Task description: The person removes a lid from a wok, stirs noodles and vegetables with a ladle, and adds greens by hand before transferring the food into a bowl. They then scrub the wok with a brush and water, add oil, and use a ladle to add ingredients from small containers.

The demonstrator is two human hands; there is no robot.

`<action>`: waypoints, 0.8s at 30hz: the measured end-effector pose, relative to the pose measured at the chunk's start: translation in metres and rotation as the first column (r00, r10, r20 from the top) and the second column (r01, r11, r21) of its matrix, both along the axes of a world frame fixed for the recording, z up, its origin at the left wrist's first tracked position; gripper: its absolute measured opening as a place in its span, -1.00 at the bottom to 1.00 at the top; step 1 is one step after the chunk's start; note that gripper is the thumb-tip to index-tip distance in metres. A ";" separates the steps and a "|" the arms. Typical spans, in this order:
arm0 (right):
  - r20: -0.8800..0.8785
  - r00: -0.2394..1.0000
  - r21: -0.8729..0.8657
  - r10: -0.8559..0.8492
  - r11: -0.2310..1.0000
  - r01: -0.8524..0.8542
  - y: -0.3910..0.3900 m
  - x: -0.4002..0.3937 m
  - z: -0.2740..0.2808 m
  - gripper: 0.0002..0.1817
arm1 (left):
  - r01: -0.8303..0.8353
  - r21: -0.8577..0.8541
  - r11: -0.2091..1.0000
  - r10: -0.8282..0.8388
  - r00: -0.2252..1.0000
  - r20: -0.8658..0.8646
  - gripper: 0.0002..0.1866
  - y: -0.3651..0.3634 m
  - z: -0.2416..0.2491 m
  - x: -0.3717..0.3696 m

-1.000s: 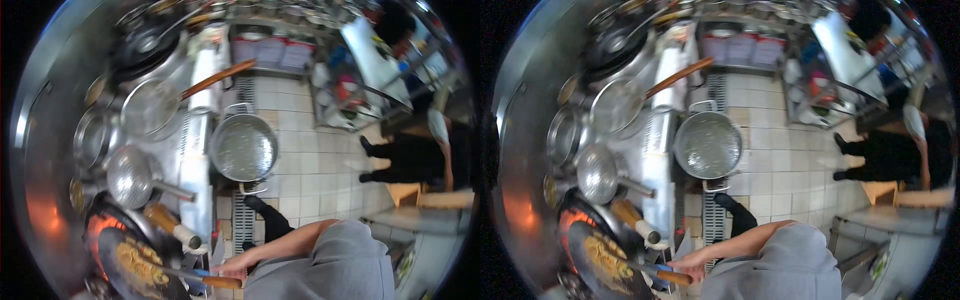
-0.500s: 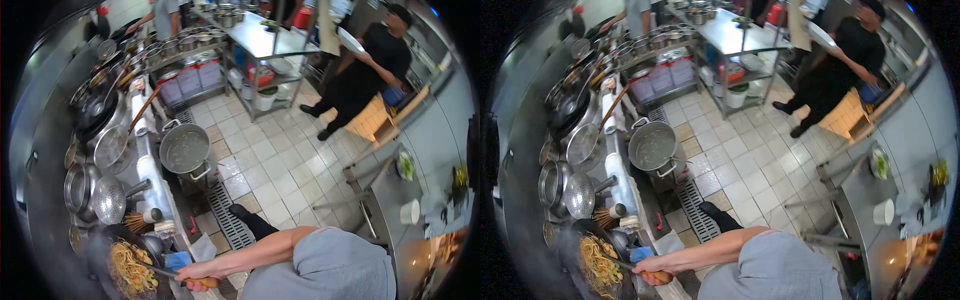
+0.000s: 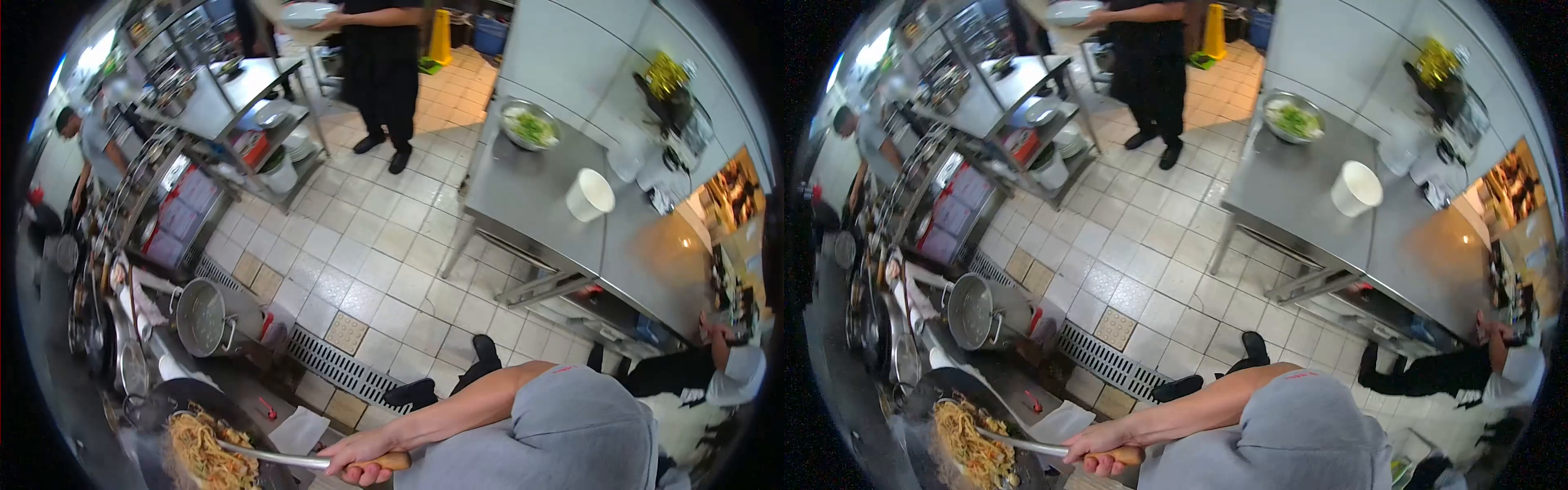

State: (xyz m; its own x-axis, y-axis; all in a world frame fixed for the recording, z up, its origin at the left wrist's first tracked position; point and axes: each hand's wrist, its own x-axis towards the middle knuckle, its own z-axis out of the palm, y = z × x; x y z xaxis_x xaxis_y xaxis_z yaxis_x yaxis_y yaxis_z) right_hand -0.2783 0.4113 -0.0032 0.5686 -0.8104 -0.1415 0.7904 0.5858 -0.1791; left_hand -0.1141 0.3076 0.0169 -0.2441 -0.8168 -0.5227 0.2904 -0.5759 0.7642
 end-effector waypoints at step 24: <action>-0.184 0.389 0.335 -0.903 0.315 0.888 0.472 -0.092 0.119 -0.61 | 0.725 0.116 0.678 -0.683 0.681 -0.264 -0.71 0.276 -0.013 -0.214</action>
State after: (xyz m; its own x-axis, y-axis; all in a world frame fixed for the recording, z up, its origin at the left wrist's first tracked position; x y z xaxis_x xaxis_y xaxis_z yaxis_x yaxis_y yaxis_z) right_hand -0.3700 0.8830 0.1157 -0.4641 -0.7265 -0.5068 0.8716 -0.4764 -0.1153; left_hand -0.3283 0.5840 0.0035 -0.8109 -0.2460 -0.5309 -0.1437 -0.7958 0.5883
